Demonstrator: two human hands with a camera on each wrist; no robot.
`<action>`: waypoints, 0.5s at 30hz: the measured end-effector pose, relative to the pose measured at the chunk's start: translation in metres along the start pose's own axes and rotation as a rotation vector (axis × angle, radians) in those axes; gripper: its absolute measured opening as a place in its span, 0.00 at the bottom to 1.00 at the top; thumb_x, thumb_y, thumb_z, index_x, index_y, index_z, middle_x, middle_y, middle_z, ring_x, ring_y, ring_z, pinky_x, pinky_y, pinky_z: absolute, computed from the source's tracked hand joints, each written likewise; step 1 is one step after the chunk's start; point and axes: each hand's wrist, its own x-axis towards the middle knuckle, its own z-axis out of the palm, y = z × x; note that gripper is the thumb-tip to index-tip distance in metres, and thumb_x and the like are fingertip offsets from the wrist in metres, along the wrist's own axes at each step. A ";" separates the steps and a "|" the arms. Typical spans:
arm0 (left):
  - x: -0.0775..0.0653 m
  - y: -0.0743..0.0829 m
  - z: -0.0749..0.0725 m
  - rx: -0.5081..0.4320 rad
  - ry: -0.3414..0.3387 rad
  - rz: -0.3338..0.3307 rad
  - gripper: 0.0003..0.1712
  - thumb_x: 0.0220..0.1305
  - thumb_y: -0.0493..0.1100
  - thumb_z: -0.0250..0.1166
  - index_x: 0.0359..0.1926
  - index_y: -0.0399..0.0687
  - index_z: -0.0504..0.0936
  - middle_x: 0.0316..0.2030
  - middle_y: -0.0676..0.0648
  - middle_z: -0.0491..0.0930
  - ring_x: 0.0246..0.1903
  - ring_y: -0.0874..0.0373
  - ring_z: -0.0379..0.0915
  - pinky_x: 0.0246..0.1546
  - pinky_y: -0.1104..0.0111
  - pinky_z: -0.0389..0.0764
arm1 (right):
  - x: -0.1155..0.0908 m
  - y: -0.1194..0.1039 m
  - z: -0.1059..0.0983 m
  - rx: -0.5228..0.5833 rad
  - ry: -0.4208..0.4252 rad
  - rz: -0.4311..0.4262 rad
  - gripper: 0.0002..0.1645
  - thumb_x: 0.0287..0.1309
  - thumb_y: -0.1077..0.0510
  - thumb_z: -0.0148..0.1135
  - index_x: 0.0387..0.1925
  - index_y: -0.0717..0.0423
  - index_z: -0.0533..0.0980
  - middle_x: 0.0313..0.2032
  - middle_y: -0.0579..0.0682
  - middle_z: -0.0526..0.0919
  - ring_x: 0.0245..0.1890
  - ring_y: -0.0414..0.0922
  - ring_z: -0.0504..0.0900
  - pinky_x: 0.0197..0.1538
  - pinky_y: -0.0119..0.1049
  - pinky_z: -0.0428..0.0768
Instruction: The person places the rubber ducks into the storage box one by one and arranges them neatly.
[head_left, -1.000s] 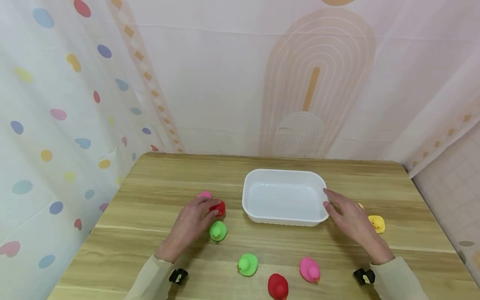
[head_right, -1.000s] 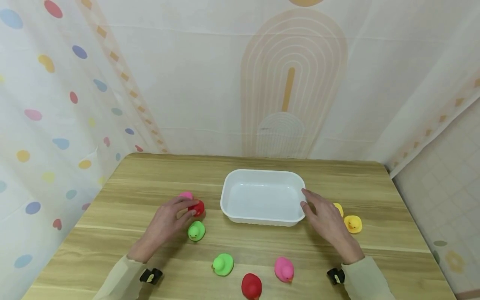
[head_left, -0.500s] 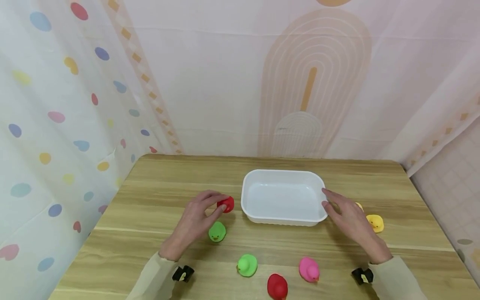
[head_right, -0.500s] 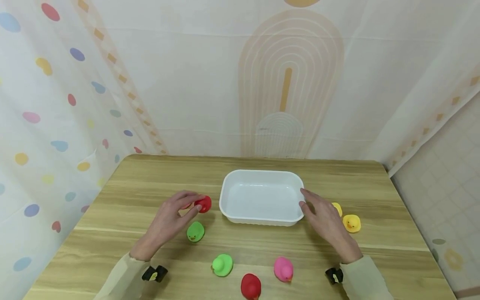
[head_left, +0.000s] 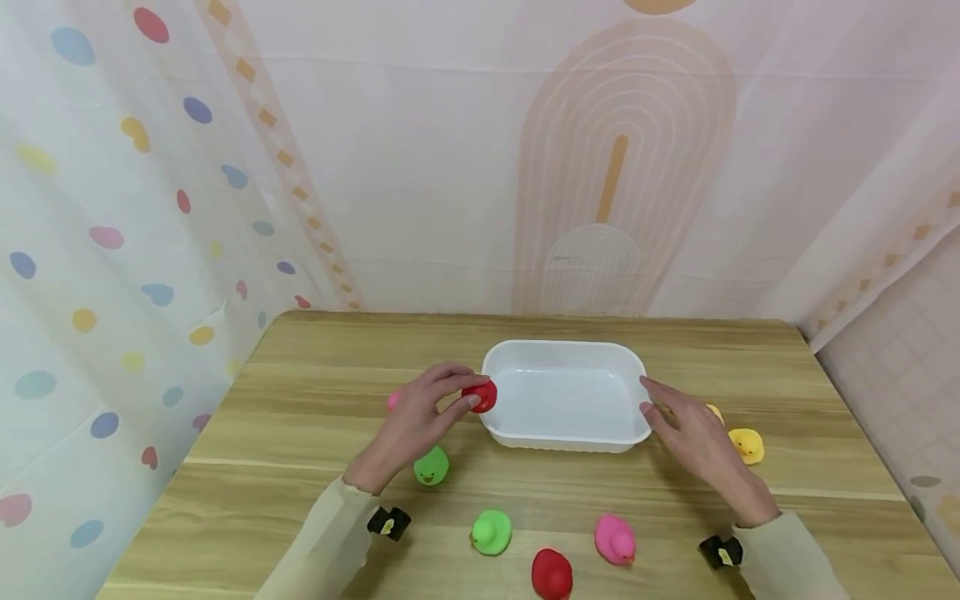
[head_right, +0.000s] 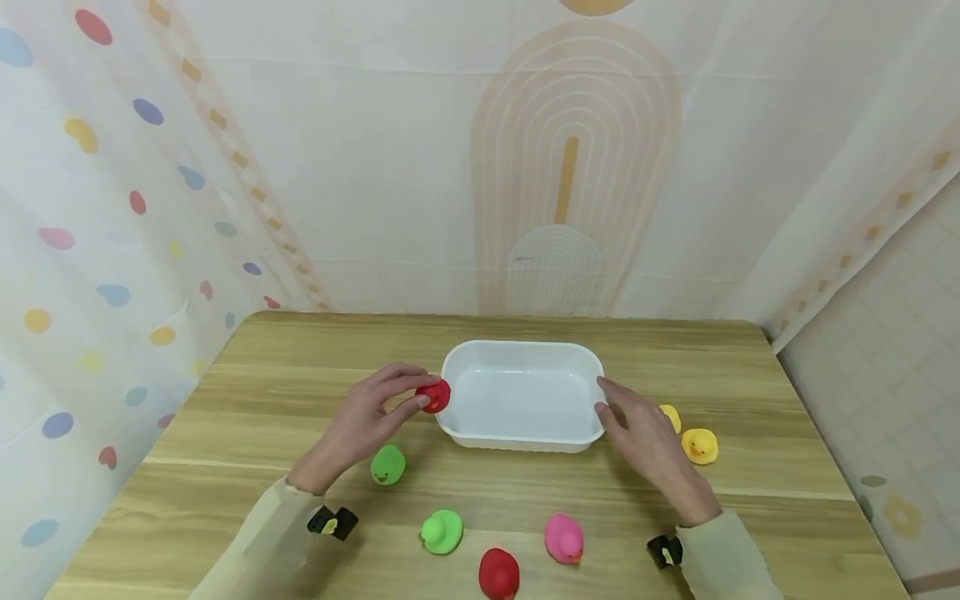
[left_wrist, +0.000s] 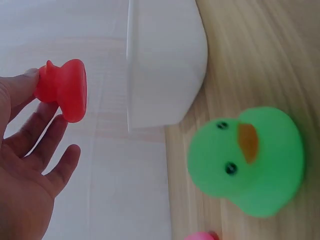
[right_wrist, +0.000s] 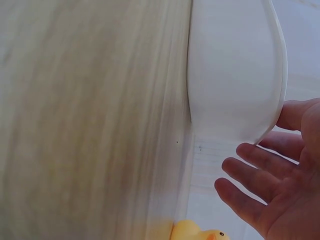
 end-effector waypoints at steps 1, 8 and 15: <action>0.003 0.000 0.001 -0.007 -0.007 -0.002 0.16 0.68 0.40 0.71 0.55 0.47 0.88 0.53 0.47 0.82 0.53 0.51 0.79 0.48 0.57 0.83 | 0.000 0.000 0.000 -0.001 0.001 0.000 0.29 0.79 0.52 0.53 0.71 0.64 0.70 0.67 0.67 0.74 0.66 0.67 0.73 0.65 0.65 0.70; 0.025 -0.001 0.008 -0.131 -0.051 -0.043 0.17 0.69 0.42 0.71 0.58 0.50 0.87 0.51 0.53 0.84 0.54 0.54 0.80 0.57 0.50 0.80 | 0.000 -0.001 0.001 0.017 -0.005 0.010 0.29 0.79 0.51 0.53 0.71 0.64 0.70 0.67 0.66 0.74 0.67 0.67 0.72 0.65 0.65 0.70; 0.049 -0.008 0.020 -0.200 -0.100 -0.085 0.15 0.66 0.42 0.73 0.53 0.51 0.89 0.48 0.56 0.87 0.51 0.57 0.81 0.55 0.50 0.81 | 0.000 0.000 0.002 0.025 -0.005 0.020 0.29 0.78 0.51 0.54 0.71 0.64 0.70 0.67 0.66 0.74 0.66 0.66 0.73 0.64 0.65 0.71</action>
